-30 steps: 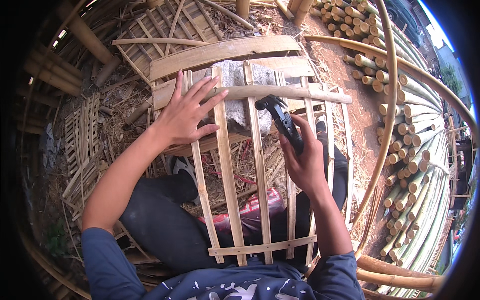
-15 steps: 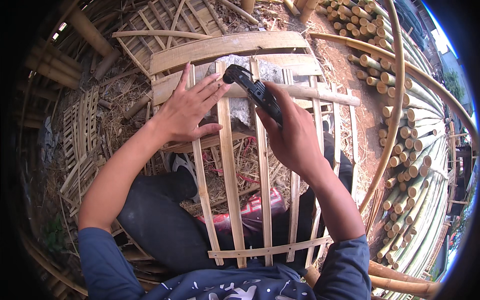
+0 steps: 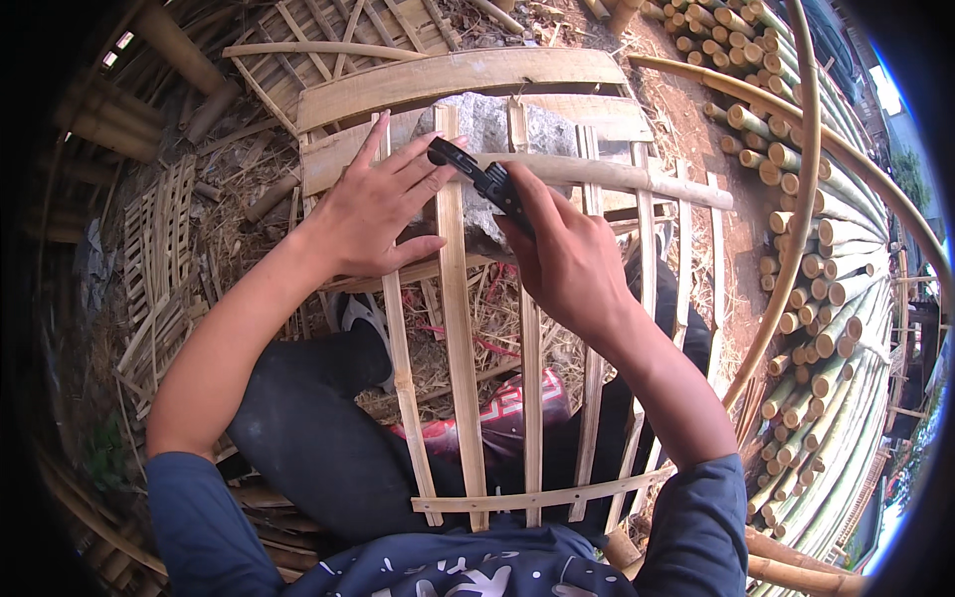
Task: The person hammers a nail into a horizontal bamboo pole to secure it to a vertical bamboo frame. The person then pulls on a thin red string tied around the frame and hammers another nail into a different section of the bamboo structure.
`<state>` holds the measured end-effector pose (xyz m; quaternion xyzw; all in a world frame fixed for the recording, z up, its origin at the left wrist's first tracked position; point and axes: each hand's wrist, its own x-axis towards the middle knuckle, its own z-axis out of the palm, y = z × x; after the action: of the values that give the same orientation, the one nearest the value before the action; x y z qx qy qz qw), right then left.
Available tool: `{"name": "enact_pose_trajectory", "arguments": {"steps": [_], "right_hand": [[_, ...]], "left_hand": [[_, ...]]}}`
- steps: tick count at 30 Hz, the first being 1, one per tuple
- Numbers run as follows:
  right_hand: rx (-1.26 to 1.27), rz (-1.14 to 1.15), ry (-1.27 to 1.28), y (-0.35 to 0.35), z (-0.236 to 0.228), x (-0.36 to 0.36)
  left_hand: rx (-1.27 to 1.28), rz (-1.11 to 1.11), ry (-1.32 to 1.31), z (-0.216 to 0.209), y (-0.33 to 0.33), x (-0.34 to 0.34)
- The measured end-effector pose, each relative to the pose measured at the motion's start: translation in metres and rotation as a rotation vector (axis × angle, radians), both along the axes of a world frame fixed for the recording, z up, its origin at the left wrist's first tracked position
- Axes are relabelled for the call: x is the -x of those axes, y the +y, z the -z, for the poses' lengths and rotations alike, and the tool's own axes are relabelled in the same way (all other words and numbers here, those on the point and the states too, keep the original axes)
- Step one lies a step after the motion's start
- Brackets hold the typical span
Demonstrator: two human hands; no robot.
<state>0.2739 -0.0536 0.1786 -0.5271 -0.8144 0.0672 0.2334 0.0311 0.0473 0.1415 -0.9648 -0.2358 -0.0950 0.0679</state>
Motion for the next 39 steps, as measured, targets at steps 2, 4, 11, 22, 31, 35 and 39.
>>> {"name": "enact_pose_trajectory", "arguments": {"steps": [2,4,11,22,31,35,39], "right_hand": [[-0.295,-0.01,0.23,-0.005,-0.008,0.004],[-0.512,-0.049,0.405,0.007,0.009,0.004],[-0.123,0.089,0.26,-0.01,0.021,0.011],[-0.055,0.155,0.223,-0.008,0.023,0.008],[-0.071,0.232,0.392,-0.013,0.036,0.002],[0.171,0.155,0.195,-0.009,0.037,0.004],[-0.142,0.237,0.444,-0.018,0.049,0.008]], "left_hand": [[-0.018,0.024,-0.069,0.002,0.004,-0.003],[-0.041,0.058,-0.142,0.001,0.005,-0.008],[-0.024,0.034,-0.097,0.022,0.004,-0.002],[0.047,0.008,0.04,0.021,-0.005,-0.009],[0.015,-0.005,-0.027,0.029,-0.001,-0.013],[0.026,-0.003,-0.022,0.031,-0.003,-0.006],[0.032,0.047,-0.128,0.031,-0.003,-0.012]]}}
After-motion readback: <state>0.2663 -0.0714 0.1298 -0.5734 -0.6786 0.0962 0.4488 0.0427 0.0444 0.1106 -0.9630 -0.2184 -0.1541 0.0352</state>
